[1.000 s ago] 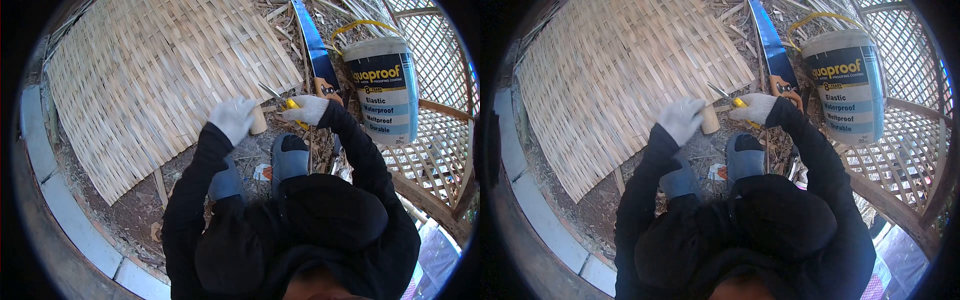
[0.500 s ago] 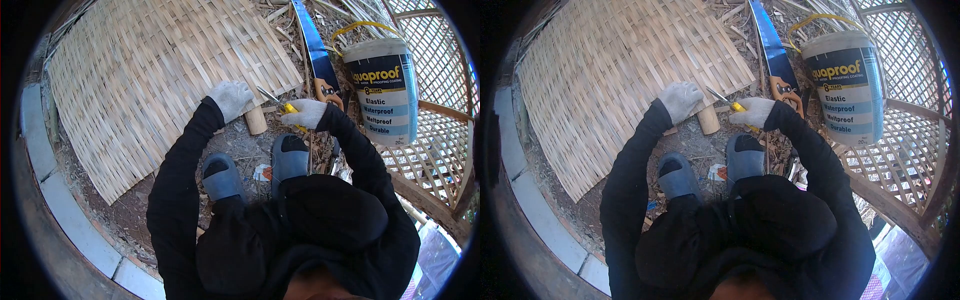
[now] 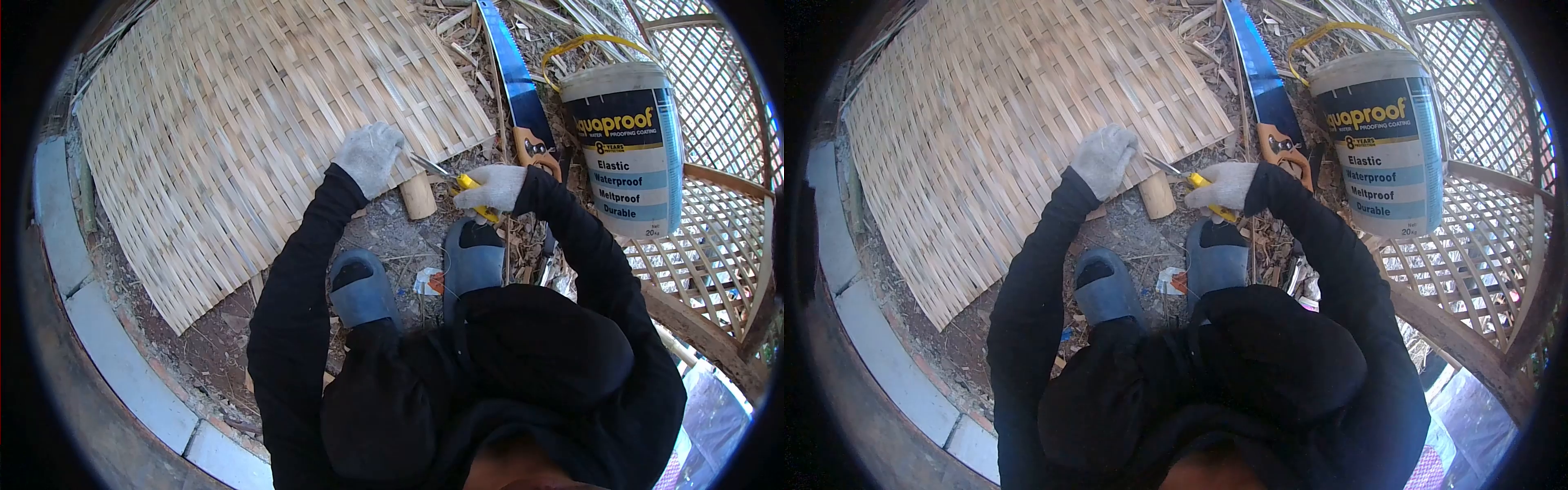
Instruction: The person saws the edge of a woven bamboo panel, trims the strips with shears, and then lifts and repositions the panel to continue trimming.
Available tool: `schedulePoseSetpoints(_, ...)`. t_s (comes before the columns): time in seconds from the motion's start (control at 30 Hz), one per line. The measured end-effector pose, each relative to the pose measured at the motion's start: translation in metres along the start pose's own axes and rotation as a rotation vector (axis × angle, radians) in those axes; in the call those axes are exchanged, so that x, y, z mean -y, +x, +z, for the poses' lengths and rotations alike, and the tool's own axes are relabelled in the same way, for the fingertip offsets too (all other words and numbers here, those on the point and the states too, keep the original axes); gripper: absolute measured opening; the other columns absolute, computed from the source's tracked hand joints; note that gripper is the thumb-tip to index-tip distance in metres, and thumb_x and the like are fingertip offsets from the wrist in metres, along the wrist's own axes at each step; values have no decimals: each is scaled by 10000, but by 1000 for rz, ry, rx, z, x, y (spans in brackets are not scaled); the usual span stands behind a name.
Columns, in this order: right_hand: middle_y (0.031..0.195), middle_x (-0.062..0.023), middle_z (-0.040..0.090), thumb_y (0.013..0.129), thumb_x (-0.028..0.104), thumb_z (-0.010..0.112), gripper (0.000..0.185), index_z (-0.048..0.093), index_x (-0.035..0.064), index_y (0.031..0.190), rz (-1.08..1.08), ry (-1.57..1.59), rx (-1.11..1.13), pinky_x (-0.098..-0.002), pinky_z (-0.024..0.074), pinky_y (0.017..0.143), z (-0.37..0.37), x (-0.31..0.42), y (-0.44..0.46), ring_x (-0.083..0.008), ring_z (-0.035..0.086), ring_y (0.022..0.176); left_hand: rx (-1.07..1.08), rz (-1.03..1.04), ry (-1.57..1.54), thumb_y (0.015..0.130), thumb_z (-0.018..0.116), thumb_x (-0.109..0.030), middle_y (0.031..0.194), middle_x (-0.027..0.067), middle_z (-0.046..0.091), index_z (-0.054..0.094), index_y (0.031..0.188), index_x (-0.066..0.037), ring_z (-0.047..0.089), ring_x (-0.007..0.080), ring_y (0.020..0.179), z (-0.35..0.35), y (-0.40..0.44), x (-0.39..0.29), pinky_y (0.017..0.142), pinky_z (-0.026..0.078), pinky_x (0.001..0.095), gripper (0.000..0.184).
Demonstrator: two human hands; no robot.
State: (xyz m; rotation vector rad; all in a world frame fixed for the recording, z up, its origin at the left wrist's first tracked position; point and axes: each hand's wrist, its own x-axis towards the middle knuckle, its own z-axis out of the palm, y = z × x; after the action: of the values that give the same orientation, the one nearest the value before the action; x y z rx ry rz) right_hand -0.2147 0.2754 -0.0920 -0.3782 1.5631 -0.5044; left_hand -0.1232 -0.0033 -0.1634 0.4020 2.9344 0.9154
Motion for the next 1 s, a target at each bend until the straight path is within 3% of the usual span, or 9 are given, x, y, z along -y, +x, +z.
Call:
schedulePoseSetpoints(0.17,845,-66,749,1006,451,694,446,720,6,994,-13,97,48,-331,562,721,2,-2,9,-167,717,762,-115,-64,-113,994,637,-139,998,138,652,654,1054,-75,668,357,995,-3,2,6,897,533,476,89)
schedulePoseSetpoints(0.3,847,-69,750,1007,452,694,448,725,5,1007,-7,-5,-19,-333,562,724,0,6,5,-175,719,763,-283,-183,-332,1011,637,-104,1004,160,683,648,1071,-40,690,375,967,-5,0,6,880,557,459,88)
schedulePoseSetpoints(0.4,849,-70,750,1006,454,696,451,725,5,1017,-11,-47,-58,-337,562,725,0,5,5,-179,719,762,-231,-301,-441,1047,613,-116,1001,182,707,627,1130,-17,716,361,959,-16,-2,2,867,570,429,129)
schedulePoseSetpoints(0.5,857,-67,749,1003,459,702,453,723,7,1022,-51,-32,-82,-336,564,725,0,2,4,-175,718,764,-61,-377,-604,1080,570,-142,971,155,713,609,1172,-9,726,281,937,-20,-5,-5,869,568,386,167)
schedulePoseSetpoints(0.7,865,-57,744,1003,449,708,433,721,16,1004,-13,37,-70,-326,557,711,2,-5,3,-162,711,764,49,-599,-972,1075,562,-175,914,75,674,604,1199,10,670,176,862,-16,-9,-11,828,553,342,227)
schedulePoseSetpoints(0.8,854,-61,742,999,452,707,436,721,16,994,28,20,-1,-329,556,681,2,5,-3,-164,708,745,89,-520,-748,1073,554,-177,887,57,650,603,1203,19,641,154,823,-23,-13,-18,790,540,321,241)
schedulePoseSetpoints(1.0,806,-96,736,977,515,689,513,729,4,978,44,-170,46,-357,552,636,-8,20,6,-191,712,698,-44,-642,-997,1075,528,-193,844,28,587,601,1219,23,583,122,754,-23,-36,-31,693,489,285,269)
